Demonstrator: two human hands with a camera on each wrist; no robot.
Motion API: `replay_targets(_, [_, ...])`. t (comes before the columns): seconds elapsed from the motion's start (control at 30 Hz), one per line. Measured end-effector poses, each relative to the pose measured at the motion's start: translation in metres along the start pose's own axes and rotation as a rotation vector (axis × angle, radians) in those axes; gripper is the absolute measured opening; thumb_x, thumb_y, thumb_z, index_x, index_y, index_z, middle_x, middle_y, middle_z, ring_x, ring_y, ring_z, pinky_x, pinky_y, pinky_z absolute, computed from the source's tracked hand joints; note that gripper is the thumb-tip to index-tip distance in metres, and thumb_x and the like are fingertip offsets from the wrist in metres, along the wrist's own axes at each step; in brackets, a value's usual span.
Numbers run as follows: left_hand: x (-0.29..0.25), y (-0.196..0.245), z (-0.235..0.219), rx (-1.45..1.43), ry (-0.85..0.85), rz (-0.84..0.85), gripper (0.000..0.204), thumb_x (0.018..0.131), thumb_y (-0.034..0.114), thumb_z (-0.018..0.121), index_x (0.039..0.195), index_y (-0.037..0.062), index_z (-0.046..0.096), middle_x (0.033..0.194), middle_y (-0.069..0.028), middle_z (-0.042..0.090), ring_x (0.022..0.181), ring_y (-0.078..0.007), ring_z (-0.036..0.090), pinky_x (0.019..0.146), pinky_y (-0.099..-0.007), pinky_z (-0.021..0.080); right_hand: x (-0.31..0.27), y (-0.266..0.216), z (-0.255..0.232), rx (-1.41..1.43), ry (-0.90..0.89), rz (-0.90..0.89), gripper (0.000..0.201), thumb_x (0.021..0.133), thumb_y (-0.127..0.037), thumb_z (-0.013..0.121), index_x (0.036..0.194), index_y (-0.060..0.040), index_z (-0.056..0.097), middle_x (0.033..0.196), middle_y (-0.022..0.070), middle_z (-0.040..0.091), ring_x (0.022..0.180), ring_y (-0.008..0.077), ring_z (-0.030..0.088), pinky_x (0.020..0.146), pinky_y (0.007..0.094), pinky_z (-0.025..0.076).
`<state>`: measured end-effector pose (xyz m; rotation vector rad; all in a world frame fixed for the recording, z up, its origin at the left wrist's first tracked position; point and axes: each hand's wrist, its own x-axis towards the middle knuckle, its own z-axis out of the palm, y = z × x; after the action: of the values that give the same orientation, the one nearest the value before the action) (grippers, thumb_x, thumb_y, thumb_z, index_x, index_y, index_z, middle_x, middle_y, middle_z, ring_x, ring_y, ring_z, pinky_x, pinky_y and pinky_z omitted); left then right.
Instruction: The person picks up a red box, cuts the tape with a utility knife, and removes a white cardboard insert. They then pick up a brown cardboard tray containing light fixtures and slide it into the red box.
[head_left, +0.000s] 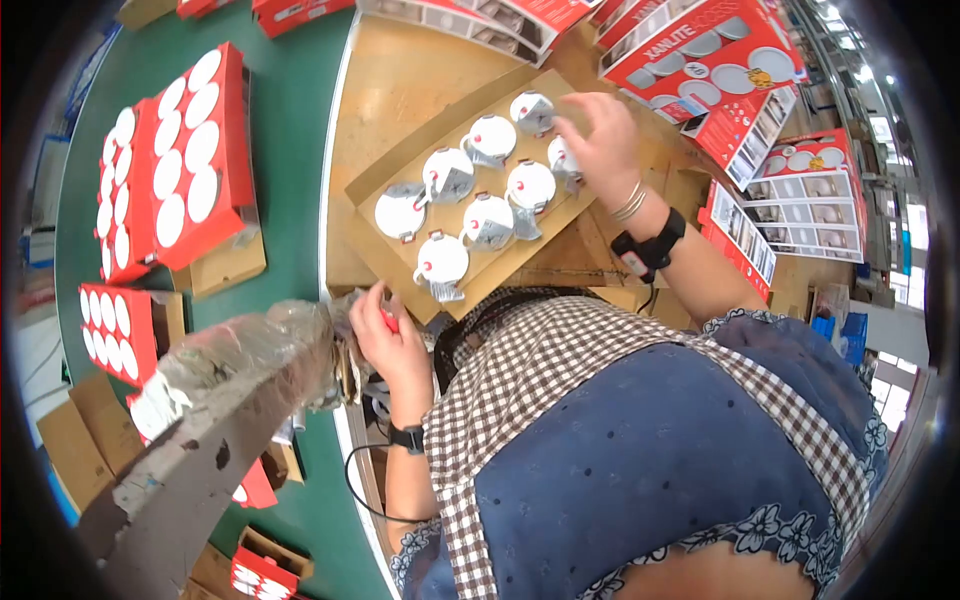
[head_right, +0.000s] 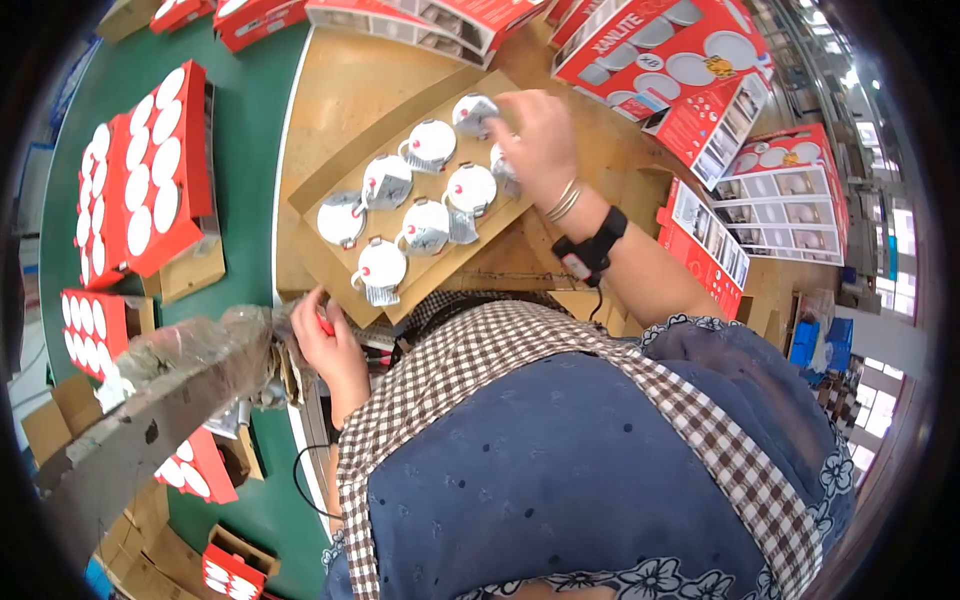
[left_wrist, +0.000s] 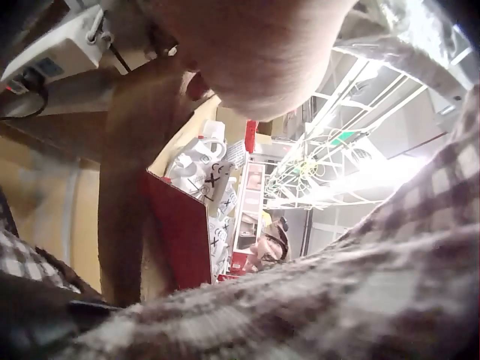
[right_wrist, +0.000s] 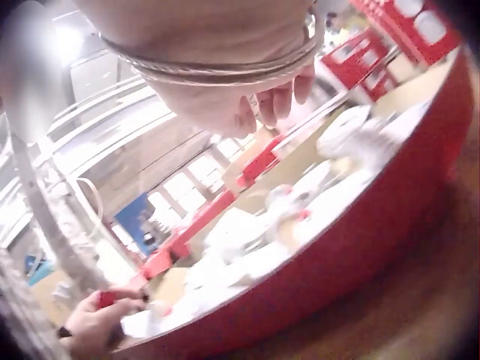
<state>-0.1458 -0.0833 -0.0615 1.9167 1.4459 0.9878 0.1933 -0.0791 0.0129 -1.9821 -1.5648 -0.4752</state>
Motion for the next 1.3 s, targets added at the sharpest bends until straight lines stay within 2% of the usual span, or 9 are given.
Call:
replay_targets(0.23, [-0.010,-0.036,0.011,-0.405,-0.247,-0.417,0.045,0.099,0.023,0.058,0.132,-0.0065,0.052,0.117,-0.0165,0.064,0.109,-0.0221,0.059,0.096,-0.0346,0.046,-0.021,0.089,-0.008,-0.072,-0.688,0.397,0.037,0.080,-0.040,0.069,0.100,-0.0079,0.069,0.093,0.0175,0.070,0.089,0.0354,0.067,0.083,0.0480,0.054])
replay_targets(0.33, [0.007,-0.019,-0.004,-0.695,-0.368,-0.726,0.019,0.097,0.026,0.058,0.104,0.0078,0.056,0.065,0.0012,0.052,0.043,-0.0081,0.044,0.037,-0.0241,0.031,-0.014,0.090,-0.010,0.109,-0.613,0.696,0.065,0.080,-0.057,0.068,0.114,-0.0023,0.066,0.110,0.0198,0.069,0.102,0.0327,0.067,0.088,0.0414,0.054])
replay_targets(0.47, [0.024,0.003,-0.039,-0.926,-0.604,-1.132,0.055,0.089,0.069,0.055,0.079,0.0152,0.054,0.055,0.0006,0.050,0.042,-0.0149,0.042,0.046,-0.0261,0.043,-0.004,0.087,-0.017,0.880,-0.851,1.166,0.064,0.095,-0.066,0.046,0.114,-0.0099,0.069,0.084,0.0048,0.064,0.058,0.0128,0.046,0.054,0.0330,0.044])
replay_targets(0.63, [0.022,0.015,-0.038,-0.845,-0.573,-1.018,0.051,0.091,0.062,0.059,0.069,0.0177,0.050,0.059,0.0013,0.047,0.047,-0.0134,0.044,0.052,-0.0278,0.045,-0.017,0.095,-0.003,1.096,-1.046,1.174,0.048,0.094,-0.059,0.056,0.091,-0.0128,0.068,0.061,-0.0056,0.043,0.050,0.0094,0.036,0.046,0.0268,0.033])
replay_targets(0.73, [0.019,-0.023,-0.039,-0.848,-0.736,-0.968,0.048,0.087,0.060,0.066,0.073,0.0166,0.052,0.058,-0.0001,0.047,0.051,-0.0149,0.045,0.066,-0.0505,0.053,-0.029,0.096,-0.009,1.228,-1.226,1.214,0.039,0.089,-0.048,0.071,0.092,-0.0105,0.063,0.068,-0.0039,0.046,0.050,0.0091,0.037,0.045,0.0223,0.033])
replay_targets(0.8, [0.005,-0.025,-0.033,-0.872,-0.624,-0.976,0.040,0.094,0.054,0.059,0.088,0.0143,0.053,0.061,0.0007,0.049,0.048,-0.0123,0.045,0.053,-0.0371,0.043,-0.043,0.086,-0.025,1.160,-1.170,1.118,0.042,0.089,-0.046,0.072,0.100,-0.0075,0.061,0.069,-0.0035,0.047,0.050,0.0084,0.042,0.043,0.0235,0.039])
replay_targets(1.0, [-0.003,0.086,-0.066,-0.785,-0.599,-0.472,0.033,0.096,0.031,0.064,0.124,0.0157,0.054,0.076,0.0067,0.056,0.050,-0.0034,0.043,0.042,-0.0184,0.029,-0.065,0.079,-0.195,1.236,-0.742,0.703,0.082,0.089,-0.023,0.073,0.151,-0.0020,0.025,0.083,0.0041,0.060,0.056,0.0114,0.059,0.049,0.0261,0.050])
replay_targets(1.2, [-0.015,0.181,0.025,-0.496,-0.666,0.275,0.039,0.092,0.007,0.064,0.129,-0.0004,0.055,0.111,-0.0077,0.066,0.097,-0.0162,0.063,0.082,-0.0290,0.052,-0.148,0.141,-0.350,0.597,-0.243,0.458,0.071,0.079,-0.008,0.077,0.141,-0.0041,0.043,0.105,0.0080,0.067,0.092,0.0143,0.066,0.079,0.0321,0.057])
replay_targets(1.3, [-0.016,0.239,0.086,-0.698,-0.811,0.364,0.042,0.092,0.007,0.064,0.131,-0.0056,0.053,0.125,-0.0149,0.063,0.111,-0.0248,0.062,0.096,-0.0383,0.050,-0.213,0.181,-0.376,1.095,0.098,0.547,0.044,0.087,-0.012,0.070,0.129,-0.0077,0.058,0.131,0.0074,0.059,0.119,0.0140,0.056,0.103,0.0307,0.046])
